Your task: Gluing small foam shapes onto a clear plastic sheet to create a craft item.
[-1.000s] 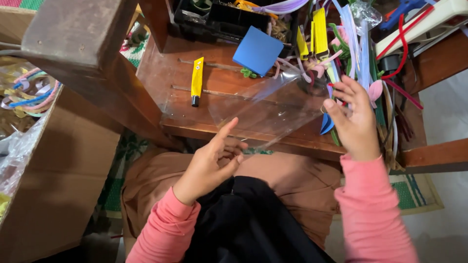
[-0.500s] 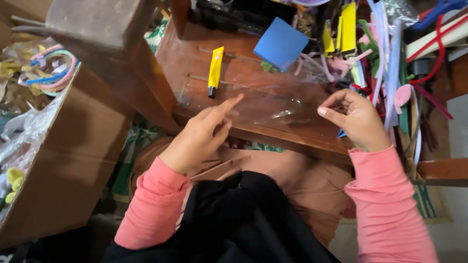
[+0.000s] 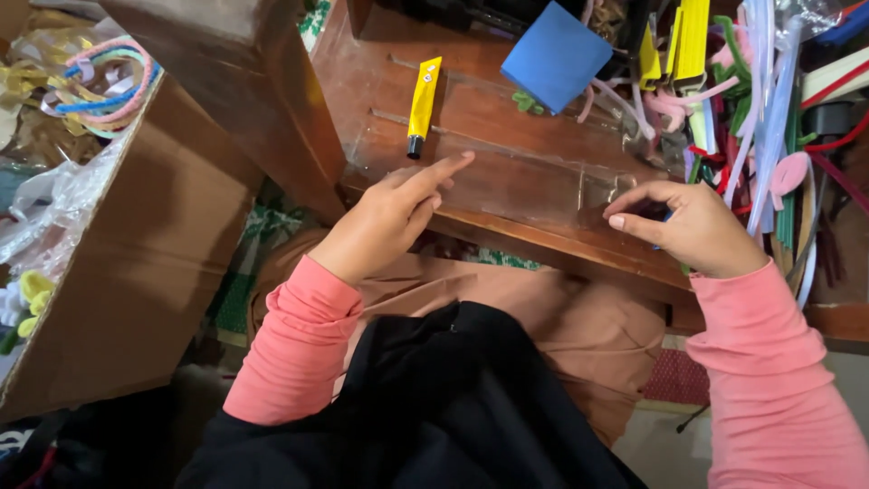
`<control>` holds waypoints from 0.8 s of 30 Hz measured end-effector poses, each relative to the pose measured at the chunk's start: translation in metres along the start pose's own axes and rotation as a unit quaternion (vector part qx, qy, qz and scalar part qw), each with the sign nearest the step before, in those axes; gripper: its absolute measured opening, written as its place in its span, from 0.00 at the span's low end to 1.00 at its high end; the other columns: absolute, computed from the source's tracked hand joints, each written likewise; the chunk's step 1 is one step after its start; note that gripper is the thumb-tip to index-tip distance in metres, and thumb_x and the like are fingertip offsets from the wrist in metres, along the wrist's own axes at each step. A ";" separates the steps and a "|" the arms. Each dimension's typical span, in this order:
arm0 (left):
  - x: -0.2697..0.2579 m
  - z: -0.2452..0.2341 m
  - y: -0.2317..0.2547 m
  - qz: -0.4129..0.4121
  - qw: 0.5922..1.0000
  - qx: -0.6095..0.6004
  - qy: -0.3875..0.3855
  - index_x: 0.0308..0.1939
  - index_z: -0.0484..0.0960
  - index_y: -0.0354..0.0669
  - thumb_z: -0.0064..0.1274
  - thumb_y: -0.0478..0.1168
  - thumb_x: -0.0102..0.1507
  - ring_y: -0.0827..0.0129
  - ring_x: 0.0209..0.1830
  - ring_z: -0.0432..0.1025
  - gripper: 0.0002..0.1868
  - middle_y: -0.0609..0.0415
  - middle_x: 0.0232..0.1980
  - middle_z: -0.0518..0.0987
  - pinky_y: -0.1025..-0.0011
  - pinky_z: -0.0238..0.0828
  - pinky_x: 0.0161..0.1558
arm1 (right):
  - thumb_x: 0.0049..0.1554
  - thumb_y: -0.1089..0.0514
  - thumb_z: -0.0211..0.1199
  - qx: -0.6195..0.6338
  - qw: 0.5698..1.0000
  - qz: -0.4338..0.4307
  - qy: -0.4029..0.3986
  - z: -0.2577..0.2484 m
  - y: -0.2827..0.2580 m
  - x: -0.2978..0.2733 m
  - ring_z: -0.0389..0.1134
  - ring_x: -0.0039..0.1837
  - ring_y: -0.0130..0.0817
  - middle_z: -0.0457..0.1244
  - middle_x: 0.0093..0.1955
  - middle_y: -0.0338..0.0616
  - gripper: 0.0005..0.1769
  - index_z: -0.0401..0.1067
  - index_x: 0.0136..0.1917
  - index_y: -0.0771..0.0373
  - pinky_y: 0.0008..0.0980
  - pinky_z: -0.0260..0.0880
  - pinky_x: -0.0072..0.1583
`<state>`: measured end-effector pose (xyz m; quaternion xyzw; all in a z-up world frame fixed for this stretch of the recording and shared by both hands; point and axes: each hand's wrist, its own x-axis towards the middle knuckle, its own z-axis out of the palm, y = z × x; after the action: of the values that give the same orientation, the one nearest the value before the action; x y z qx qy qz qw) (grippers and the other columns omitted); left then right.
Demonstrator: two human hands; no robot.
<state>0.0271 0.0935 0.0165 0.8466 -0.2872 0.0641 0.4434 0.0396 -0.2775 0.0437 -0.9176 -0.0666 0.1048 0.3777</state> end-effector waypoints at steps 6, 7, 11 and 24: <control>0.002 0.000 -0.002 -0.015 1.000 0.005 -0.008 0.74 0.67 0.56 0.47 0.28 0.67 0.66 0.41 0.72 0.32 0.56 0.47 0.80 0.68 0.71 0.48 | 0.52 0.64 0.70 0.006 0.999 0.034 -0.026 -0.004 0.000 0.002 0.70 0.46 0.32 0.74 0.47 0.45 0.10 0.82 0.49 0.67 0.28 0.69 0.52; 0.002 0.000 -0.002 -0.017 1.000 0.004 -0.008 0.74 0.67 0.55 0.47 0.28 0.67 0.66 0.41 0.72 0.31 0.57 0.47 0.80 0.68 0.71 0.48 | 0.52 0.64 0.70 0.004 0.999 0.034 -0.029 -0.004 0.002 0.002 0.70 0.46 0.32 0.73 0.47 0.45 0.10 0.82 0.48 0.67 0.28 0.69 0.52; 0.001 0.000 -0.004 -0.016 1.000 -0.006 -0.006 0.74 0.67 0.55 0.47 0.28 0.67 0.66 0.41 0.72 0.31 0.57 0.47 0.80 0.69 0.71 0.48 | 0.51 0.64 0.71 -0.005 0.999 0.031 -0.031 -0.003 0.005 0.004 0.69 0.43 0.31 0.73 0.45 0.45 0.10 0.82 0.49 0.66 0.27 0.68 0.50; -0.001 0.002 -0.006 -0.001 1.000 0.031 -0.002 0.75 0.65 0.55 0.47 0.29 0.68 0.64 0.38 0.70 0.31 0.55 0.42 0.79 0.67 0.71 0.48 | 0.51 0.63 0.71 -0.027 0.998 0.029 -0.043 -0.004 0.001 0.005 0.70 0.44 0.31 0.74 0.45 0.44 0.10 0.83 0.48 0.65 0.27 0.68 0.50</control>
<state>0.0288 0.0952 0.0109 0.8605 -0.2852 0.0711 0.4161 0.0457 -0.2794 0.0450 -0.9237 -0.0593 0.1536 0.3459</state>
